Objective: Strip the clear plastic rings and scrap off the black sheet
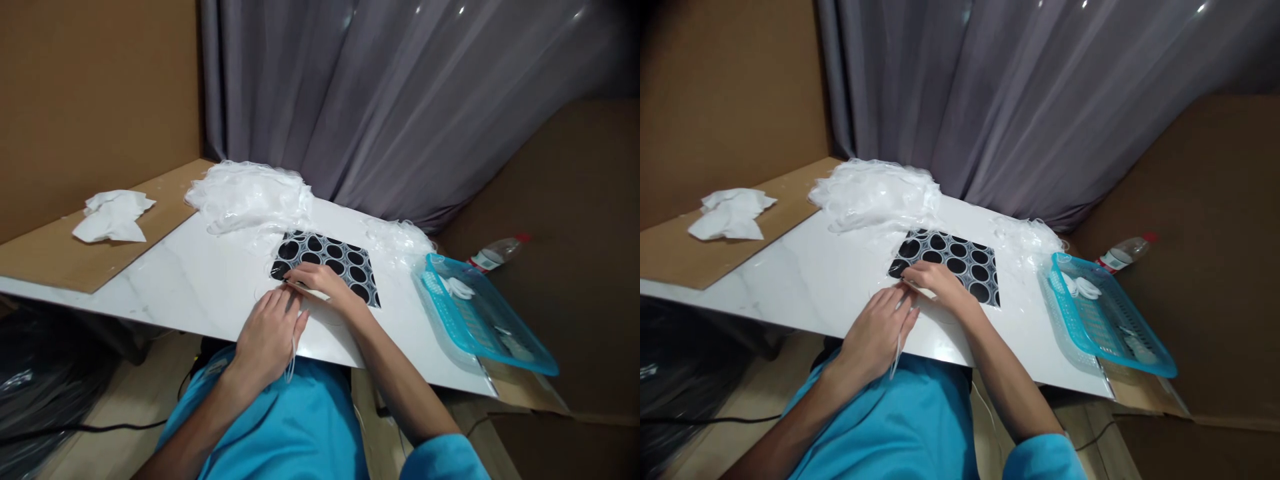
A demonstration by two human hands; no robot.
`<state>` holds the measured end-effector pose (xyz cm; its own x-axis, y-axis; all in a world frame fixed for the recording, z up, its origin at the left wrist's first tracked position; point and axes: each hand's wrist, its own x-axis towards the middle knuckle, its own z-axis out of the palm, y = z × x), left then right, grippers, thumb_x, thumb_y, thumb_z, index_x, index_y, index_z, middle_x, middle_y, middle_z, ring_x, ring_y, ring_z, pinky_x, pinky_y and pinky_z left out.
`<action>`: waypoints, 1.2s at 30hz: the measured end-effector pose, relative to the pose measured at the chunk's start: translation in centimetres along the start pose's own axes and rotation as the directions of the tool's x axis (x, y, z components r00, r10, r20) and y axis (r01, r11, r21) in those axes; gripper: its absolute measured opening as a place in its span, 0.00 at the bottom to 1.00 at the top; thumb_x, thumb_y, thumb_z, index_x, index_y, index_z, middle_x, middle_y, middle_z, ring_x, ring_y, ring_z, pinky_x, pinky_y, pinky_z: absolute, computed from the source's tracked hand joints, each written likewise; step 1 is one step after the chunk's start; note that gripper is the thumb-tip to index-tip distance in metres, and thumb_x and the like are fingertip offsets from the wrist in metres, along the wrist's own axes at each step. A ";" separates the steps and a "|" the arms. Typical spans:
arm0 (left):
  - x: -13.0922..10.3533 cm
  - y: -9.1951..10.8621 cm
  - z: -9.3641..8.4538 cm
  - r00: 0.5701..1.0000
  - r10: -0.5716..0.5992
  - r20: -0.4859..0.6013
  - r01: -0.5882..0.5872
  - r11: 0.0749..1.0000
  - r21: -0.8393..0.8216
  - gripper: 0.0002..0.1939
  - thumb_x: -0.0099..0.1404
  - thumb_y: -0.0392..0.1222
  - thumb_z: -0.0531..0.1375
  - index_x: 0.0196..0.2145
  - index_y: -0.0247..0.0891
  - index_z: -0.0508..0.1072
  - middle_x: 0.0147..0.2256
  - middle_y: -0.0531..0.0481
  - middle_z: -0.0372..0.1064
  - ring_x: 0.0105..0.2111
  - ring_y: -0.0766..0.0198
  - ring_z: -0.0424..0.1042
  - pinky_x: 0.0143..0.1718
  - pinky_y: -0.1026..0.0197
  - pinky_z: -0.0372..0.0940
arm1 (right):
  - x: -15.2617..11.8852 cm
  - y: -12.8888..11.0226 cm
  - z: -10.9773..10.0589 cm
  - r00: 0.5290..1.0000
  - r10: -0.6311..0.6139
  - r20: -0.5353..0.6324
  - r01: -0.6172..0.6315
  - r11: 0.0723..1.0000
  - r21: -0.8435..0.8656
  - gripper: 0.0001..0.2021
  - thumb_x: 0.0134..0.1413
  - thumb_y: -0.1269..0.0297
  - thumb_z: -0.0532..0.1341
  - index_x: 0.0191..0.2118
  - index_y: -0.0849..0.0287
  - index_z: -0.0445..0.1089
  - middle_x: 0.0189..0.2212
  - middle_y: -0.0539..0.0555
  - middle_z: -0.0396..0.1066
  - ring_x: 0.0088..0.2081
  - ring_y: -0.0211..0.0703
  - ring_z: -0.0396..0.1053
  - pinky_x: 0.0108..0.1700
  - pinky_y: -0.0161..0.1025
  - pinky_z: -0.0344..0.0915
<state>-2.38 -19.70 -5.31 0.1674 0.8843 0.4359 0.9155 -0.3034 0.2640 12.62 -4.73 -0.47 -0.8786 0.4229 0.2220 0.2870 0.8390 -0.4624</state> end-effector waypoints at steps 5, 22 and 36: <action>0.0 -0.1 0.2 0.999 -0.001 -0.042 0.000 0.999 -0.038 0.24 0.86 0.46 0.50 0.69 0.32 0.70 0.64 0.32 0.73 0.67 0.42 0.69 0.69 0.38 0.64 | 0.6 0.6 0.3 0.997 -0.073 -0.038 0.069 0.993 -0.098 0.04 0.73 0.66 0.65 0.46 0.51 0.79 0.46 0.56 0.82 0.49 0.52 0.78 0.50 0.45 0.74; 0.0 -0.2 0.1 0.992 -0.083 -0.094 0.067 0.985 -0.161 0.20 0.86 0.45 0.50 0.66 0.37 0.73 0.65 0.37 0.75 0.66 0.46 0.73 0.67 0.40 0.66 | 5.3 4.0 -7.5 0.591 0.151 -0.793 -0.228 0.974 0.016 0.09 0.75 0.61 0.61 0.39 0.53 0.72 0.47 0.59 0.84 0.49 0.54 0.81 0.56 0.53 0.73; -0.1 -0.5 -1.0 0.936 -0.301 -0.183 0.197 0.878 -0.436 0.17 0.85 0.47 0.53 0.66 0.44 0.63 0.57 0.41 0.76 0.57 0.47 0.77 0.59 0.44 0.68 | -4.3 -8.2 -5.9 0.987 0.158 0.044 -0.156 0.821 0.550 0.08 0.69 0.57 0.72 0.41 0.56 0.81 0.44 0.56 0.86 0.47 0.51 0.84 0.52 0.49 0.79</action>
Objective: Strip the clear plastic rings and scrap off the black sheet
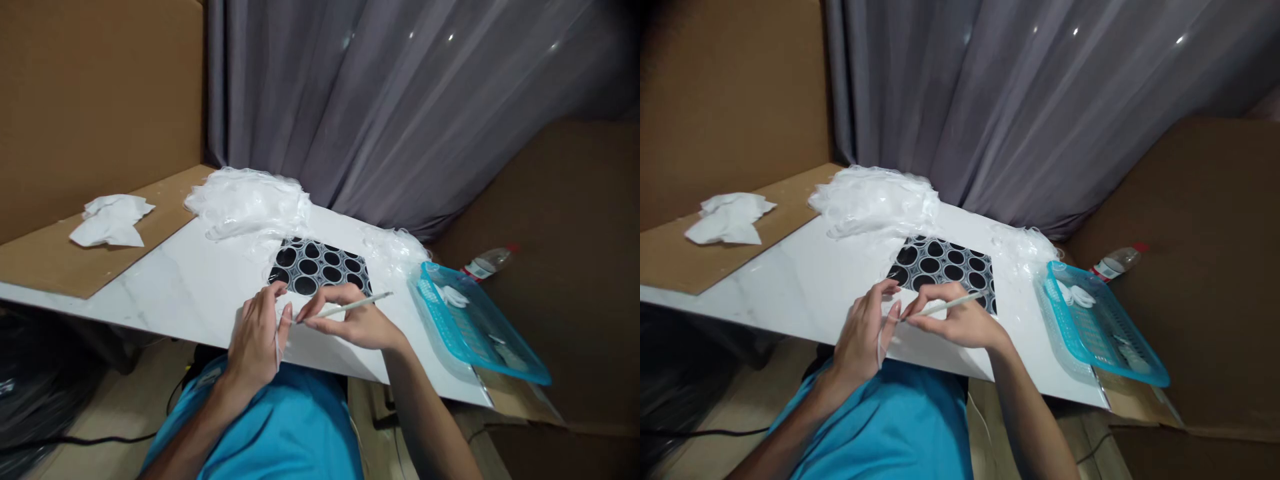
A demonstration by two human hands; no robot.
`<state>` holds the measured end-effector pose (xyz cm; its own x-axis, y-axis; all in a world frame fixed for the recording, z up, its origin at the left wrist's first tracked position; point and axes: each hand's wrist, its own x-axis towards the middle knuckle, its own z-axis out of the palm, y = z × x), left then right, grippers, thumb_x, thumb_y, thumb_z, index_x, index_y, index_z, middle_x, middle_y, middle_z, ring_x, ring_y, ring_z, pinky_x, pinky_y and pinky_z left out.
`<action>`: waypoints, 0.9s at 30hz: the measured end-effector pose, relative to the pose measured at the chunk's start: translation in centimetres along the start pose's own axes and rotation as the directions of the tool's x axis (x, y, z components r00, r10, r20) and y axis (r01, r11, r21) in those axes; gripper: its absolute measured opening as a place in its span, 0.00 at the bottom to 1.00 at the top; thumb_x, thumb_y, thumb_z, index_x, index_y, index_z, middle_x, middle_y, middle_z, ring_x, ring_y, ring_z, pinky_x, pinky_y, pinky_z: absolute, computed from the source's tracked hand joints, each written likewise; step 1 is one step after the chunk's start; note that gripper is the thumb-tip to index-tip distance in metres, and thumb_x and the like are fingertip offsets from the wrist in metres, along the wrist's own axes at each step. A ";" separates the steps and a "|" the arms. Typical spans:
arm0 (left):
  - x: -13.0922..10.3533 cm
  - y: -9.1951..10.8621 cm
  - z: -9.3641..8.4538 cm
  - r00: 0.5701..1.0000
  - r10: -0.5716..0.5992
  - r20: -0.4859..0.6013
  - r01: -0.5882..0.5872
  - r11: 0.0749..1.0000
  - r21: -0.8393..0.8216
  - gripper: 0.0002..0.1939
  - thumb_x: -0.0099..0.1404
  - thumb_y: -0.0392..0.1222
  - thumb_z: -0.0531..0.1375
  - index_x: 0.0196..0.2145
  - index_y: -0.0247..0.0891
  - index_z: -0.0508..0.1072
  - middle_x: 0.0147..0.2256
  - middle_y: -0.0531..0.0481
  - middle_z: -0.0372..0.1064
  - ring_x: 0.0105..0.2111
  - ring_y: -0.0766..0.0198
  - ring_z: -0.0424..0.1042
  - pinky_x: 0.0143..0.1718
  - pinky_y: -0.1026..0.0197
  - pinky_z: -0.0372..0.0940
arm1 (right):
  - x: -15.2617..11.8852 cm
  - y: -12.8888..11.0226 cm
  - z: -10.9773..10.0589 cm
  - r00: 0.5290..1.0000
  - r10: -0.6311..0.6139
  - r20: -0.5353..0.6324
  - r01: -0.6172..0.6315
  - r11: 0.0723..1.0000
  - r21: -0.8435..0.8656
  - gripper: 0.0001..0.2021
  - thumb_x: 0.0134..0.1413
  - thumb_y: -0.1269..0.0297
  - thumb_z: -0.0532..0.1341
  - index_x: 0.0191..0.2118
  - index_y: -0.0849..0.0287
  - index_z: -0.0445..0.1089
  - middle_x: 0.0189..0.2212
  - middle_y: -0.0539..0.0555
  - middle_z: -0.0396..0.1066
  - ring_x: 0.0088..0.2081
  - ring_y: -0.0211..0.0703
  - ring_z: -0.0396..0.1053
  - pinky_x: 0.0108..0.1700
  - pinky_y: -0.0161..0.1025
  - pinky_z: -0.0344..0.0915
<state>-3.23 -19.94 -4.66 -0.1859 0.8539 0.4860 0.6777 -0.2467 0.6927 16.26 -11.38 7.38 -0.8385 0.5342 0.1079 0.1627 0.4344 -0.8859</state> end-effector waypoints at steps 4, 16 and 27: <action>-0.1 0.2 -0.4 1.000 -0.020 0.018 0.021 0.999 -0.048 0.12 0.86 0.45 0.51 0.60 0.45 0.69 0.46 0.48 0.79 0.48 0.52 0.79 0.54 0.47 0.68 | -0.3 0.0 -0.5 0.988 -0.019 0.152 0.013 0.999 0.043 0.07 0.67 0.59 0.74 0.42 0.57 0.82 0.44 0.57 0.86 0.47 0.50 0.85 0.53 0.47 0.79; -0.3 -0.4 0.7 0.925 0.267 0.269 -0.316 0.936 0.157 0.21 0.85 0.38 0.51 0.70 0.45 0.69 0.66 0.44 0.72 0.66 0.49 0.70 0.65 0.43 0.65 | 2.7 10.1 -1.9 0.977 0.059 -0.204 -0.084 0.989 -0.119 0.07 0.67 0.59 0.71 0.39 0.56 0.83 0.39 0.55 0.84 0.42 0.48 0.80 0.46 0.44 0.74; -0.4 -0.2 1.0 0.904 0.265 0.334 -0.355 0.902 0.246 0.21 0.84 0.38 0.50 0.69 0.42 0.71 0.66 0.40 0.72 0.68 0.48 0.69 0.66 0.41 0.65 | 2.8 10.6 -0.7 0.969 0.089 -0.231 -0.117 0.986 -0.114 0.05 0.66 0.62 0.69 0.38 0.55 0.82 0.37 0.54 0.83 0.40 0.46 0.78 0.44 0.42 0.72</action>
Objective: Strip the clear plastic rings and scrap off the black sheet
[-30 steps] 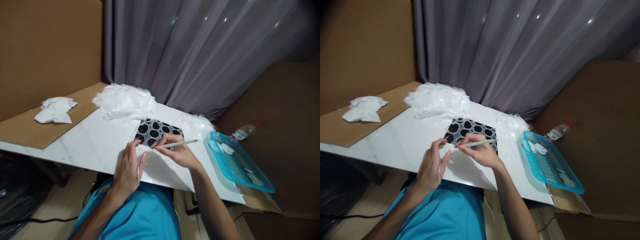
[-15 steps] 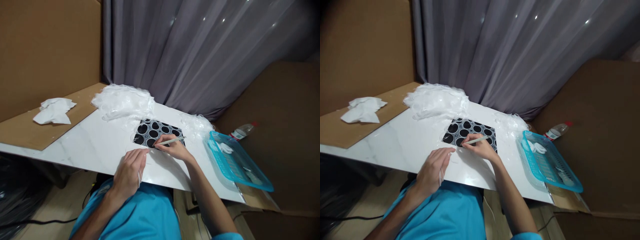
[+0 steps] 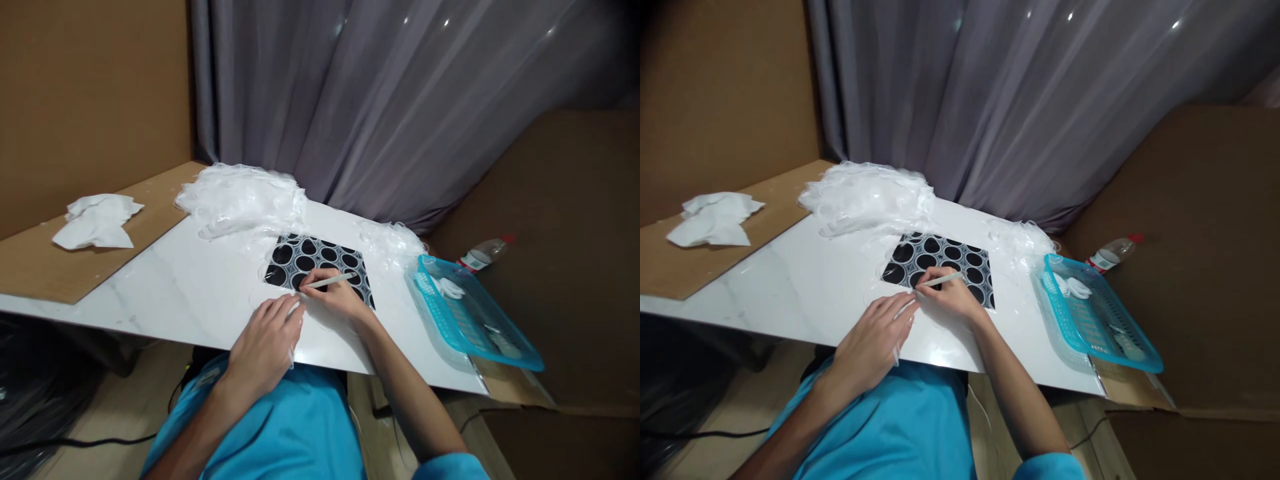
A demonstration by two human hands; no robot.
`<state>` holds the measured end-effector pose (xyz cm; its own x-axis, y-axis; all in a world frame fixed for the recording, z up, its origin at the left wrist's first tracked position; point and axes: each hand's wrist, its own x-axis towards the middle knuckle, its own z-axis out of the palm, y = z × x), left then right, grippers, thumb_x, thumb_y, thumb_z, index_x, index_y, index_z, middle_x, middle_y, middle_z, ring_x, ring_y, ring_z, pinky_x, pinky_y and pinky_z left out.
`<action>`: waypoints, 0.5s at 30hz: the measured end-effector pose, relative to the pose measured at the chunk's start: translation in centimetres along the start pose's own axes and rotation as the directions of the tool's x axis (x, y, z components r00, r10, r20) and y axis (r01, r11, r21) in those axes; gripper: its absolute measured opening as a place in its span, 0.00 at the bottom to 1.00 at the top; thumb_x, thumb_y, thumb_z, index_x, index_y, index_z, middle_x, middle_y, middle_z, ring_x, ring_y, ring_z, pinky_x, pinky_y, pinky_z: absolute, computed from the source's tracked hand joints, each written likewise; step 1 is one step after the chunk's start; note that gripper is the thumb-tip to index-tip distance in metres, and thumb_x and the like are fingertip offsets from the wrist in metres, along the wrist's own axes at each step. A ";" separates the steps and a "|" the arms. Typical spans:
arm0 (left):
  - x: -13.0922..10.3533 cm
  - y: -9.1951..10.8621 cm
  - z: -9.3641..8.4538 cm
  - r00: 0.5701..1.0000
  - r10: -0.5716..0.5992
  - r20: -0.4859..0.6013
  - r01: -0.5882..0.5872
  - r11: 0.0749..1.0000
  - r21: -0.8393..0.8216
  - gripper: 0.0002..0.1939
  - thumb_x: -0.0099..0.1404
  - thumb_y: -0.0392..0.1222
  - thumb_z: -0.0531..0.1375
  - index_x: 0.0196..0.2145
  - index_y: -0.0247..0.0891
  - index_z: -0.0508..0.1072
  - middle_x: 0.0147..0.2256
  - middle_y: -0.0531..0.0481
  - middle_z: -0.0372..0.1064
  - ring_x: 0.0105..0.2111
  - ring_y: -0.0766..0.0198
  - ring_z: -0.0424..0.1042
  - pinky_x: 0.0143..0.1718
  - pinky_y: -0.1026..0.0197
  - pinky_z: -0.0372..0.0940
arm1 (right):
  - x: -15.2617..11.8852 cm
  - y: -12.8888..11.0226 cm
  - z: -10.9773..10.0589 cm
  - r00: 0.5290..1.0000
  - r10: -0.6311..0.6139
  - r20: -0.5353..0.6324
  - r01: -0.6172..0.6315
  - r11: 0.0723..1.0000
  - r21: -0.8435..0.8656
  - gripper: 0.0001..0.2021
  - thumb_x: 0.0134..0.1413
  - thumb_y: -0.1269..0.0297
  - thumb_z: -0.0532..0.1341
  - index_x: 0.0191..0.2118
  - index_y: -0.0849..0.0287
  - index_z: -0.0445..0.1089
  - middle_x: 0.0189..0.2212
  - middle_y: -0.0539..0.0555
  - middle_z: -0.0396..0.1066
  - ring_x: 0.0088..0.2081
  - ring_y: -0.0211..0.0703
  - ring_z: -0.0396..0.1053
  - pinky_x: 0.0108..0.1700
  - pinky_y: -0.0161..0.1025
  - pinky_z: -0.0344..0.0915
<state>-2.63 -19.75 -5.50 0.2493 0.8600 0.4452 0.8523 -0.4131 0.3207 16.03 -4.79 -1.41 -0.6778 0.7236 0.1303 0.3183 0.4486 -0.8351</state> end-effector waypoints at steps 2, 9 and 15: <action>0.1 0.1 -0.1 1.000 -0.005 -0.003 0.005 1.000 -0.004 0.21 0.84 0.39 0.50 0.68 0.42 0.72 0.66 0.39 0.72 0.67 0.48 0.70 0.65 0.41 0.65 | 0.0 0.0 0.0 1.000 -0.001 -0.001 0.001 1.000 0.000 0.05 0.66 0.62 0.69 0.38 0.55 0.82 0.37 0.54 0.83 0.40 0.46 0.78 0.44 0.42 0.72; 0.1 0.2 -0.2 1.000 -0.003 -0.005 0.003 1.000 0.012 0.20 0.85 0.41 0.51 0.67 0.41 0.73 0.65 0.38 0.72 0.67 0.47 0.69 0.66 0.40 0.65 | -0.1 0.0 0.2 1.000 -0.027 -0.012 0.027 1.000 -0.017 0.05 0.67 0.64 0.68 0.38 0.55 0.81 0.37 0.53 0.83 0.40 0.46 0.79 0.44 0.41 0.72; 0.1 0.2 -0.2 1.000 0.005 -0.003 -0.004 0.999 0.046 0.18 0.85 0.41 0.51 0.64 0.38 0.74 0.65 0.36 0.71 0.67 0.46 0.69 0.66 0.40 0.65 | -0.5 -1.0 0.9 0.994 -0.111 0.002 0.108 0.961 -0.254 0.04 0.68 0.69 0.66 0.39 0.55 0.78 0.42 0.55 0.82 0.43 0.47 0.78 0.47 0.41 0.71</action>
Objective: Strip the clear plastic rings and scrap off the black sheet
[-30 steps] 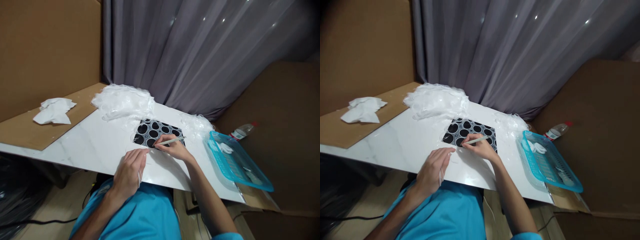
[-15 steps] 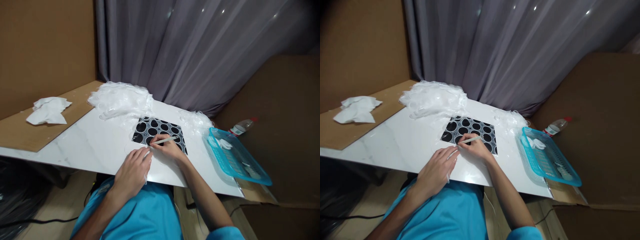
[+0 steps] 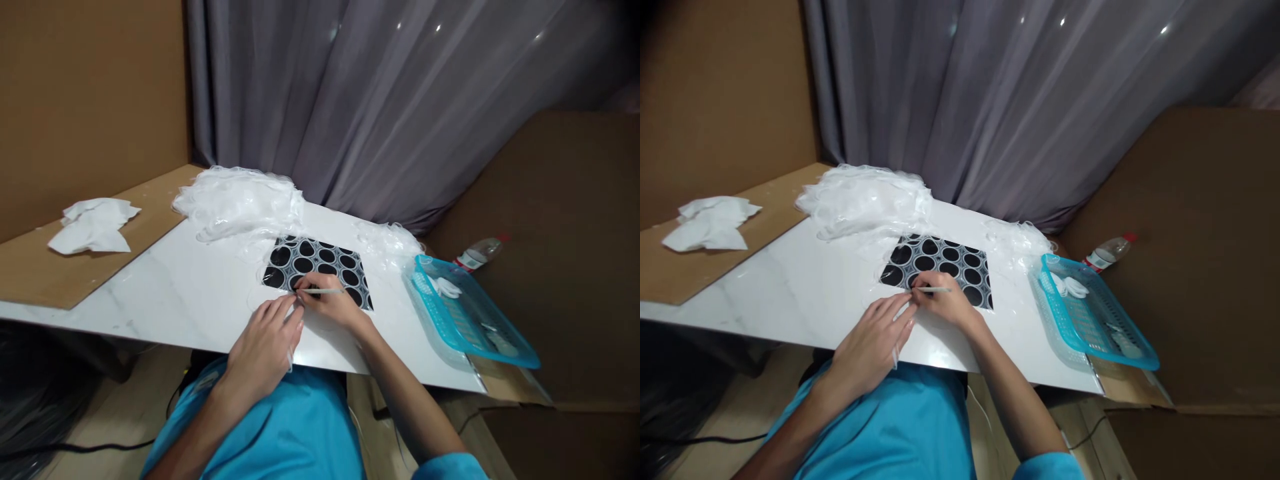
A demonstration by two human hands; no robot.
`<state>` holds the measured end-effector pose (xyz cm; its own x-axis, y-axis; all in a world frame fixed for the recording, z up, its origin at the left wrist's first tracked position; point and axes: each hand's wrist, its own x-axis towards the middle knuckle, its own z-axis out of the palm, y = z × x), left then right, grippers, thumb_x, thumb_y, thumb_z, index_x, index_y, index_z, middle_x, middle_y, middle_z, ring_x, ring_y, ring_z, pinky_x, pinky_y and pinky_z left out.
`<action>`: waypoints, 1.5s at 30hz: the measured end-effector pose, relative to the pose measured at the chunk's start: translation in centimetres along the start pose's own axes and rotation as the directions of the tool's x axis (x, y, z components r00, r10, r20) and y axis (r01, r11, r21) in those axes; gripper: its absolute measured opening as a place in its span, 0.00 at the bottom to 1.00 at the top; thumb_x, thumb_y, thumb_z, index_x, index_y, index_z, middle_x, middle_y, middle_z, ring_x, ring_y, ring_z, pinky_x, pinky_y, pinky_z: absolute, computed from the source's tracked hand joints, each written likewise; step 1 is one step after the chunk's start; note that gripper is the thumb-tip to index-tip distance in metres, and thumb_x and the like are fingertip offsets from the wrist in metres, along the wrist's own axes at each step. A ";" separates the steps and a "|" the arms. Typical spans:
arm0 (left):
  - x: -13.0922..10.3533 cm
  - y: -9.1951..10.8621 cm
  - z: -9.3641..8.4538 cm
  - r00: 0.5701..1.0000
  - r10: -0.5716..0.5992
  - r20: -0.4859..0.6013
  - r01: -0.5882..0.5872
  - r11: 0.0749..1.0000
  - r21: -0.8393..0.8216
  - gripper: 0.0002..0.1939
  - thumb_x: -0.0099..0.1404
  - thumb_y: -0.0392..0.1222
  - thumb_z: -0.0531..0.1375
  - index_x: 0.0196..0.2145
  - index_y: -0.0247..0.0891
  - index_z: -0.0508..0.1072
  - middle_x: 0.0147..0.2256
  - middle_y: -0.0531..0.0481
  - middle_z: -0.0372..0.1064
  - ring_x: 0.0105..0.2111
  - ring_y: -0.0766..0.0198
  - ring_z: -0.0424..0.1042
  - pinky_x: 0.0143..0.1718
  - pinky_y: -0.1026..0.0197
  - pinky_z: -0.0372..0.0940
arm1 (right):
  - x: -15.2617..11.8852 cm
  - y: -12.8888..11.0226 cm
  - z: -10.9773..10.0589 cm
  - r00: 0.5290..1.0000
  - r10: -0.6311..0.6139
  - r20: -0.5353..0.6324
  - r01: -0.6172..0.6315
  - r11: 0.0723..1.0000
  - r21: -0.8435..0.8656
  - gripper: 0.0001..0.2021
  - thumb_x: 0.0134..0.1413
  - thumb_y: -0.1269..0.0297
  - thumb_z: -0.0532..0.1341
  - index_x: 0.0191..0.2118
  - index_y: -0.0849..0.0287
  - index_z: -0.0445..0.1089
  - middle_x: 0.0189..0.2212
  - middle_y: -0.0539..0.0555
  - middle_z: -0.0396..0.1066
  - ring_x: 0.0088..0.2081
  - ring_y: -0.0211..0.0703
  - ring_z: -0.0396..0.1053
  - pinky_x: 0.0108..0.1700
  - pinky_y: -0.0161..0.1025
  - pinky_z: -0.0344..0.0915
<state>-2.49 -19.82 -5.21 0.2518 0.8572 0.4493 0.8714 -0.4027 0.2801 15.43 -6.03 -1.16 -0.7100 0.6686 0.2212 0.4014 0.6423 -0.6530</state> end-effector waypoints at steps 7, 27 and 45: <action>0.0 0.0 0.0 1.000 -0.009 0.019 0.009 1.000 -0.001 0.18 0.85 0.41 0.51 0.63 0.37 0.74 0.64 0.35 0.71 0.66 0.46 0.69 0.67 0.40 0.66 | -0.2 -0.5 0.5 1.000 -0.013 -0.020 0.010 0.990 -0.142 0.06 0.66 0.73 0.66 0.42 0.54 0.79 0.43 0.56 0.82 0.46 0.51 0.77 0.49 0.44 0.71; 0.0 -0.1 0.2 0.999 -0.011 -0.037 0.010 1.000 -0.027 0.19 0.84 0.42 0.52 0.66 0.39 0.72 0.64 0.36 0.72 0.67 0.46 0.69 0.68 0.40 0.66 | 0.0 0.1 0.5 1.000 0.003 -0.027 -0.003 1.000 0.013 0.04 0.66 0.69 0.66 0.38 0.54 0.77 0.43 0.54 0.83 0.44 0.48 0.79 0.49 0.44 0.72; 0.2 -0.1 0.1 0.999 -0.032 0.026 0.033 0.997 -0.067 0.16 0.81 0.34 0.52 0.60 0.40 0.73 0.59 0.38 0.71 0.64 0.46 0.69 0.66 0.40 0.68 | -0.4 -1.4 1.3 0.983 -0.124 0.134 0.176 0.843 -0.509 0.10 0.63 0.79 0.64 0.42 0.56 0.67 0.41 0.58 0.75 0.43 0.51 0.70 0.39 0.40 0.61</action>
<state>-2.50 -19.56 -5.25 0.2348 0.8775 0.4182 0.8491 -0.3945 0.3512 14.39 -7.75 -1.28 -0.8255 0.5273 0.2014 0.5079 0.8496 -0.1425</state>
